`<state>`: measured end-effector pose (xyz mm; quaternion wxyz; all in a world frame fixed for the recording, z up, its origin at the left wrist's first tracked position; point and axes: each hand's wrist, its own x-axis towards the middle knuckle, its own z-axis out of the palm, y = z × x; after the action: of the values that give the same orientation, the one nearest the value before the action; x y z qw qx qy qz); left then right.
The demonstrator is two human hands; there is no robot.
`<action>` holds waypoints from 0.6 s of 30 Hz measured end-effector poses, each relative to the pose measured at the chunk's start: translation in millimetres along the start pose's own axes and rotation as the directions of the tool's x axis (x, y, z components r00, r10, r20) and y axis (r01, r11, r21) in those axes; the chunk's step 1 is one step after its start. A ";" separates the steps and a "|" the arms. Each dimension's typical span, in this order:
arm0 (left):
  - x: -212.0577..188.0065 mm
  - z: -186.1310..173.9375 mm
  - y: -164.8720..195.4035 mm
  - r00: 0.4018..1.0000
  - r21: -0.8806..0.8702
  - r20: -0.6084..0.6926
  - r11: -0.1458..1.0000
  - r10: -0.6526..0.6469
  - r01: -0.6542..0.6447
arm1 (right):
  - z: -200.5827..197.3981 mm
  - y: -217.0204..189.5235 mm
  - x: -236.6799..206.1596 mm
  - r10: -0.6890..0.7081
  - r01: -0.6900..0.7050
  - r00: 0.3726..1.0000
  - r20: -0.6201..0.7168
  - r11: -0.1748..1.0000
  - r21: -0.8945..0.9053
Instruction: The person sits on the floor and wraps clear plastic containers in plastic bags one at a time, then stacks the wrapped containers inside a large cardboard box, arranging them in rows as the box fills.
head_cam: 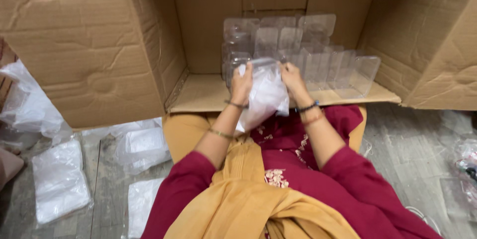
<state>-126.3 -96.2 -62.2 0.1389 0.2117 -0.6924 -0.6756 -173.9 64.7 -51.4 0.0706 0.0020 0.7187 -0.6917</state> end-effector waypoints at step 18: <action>-89.6 -98.3 36.3 0.454 -0.348 0.866 0.398 -0.210 0.849 | 23.6 -47.0 -132.4 -0.377 0.359 0.902 0.211 0.926 0.120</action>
<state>-5.0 -139.4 -13.0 -0.3138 0.0876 -0.2108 -0.9216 -45.2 51.8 8.3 0.0212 -0.2112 0.6653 -0.7157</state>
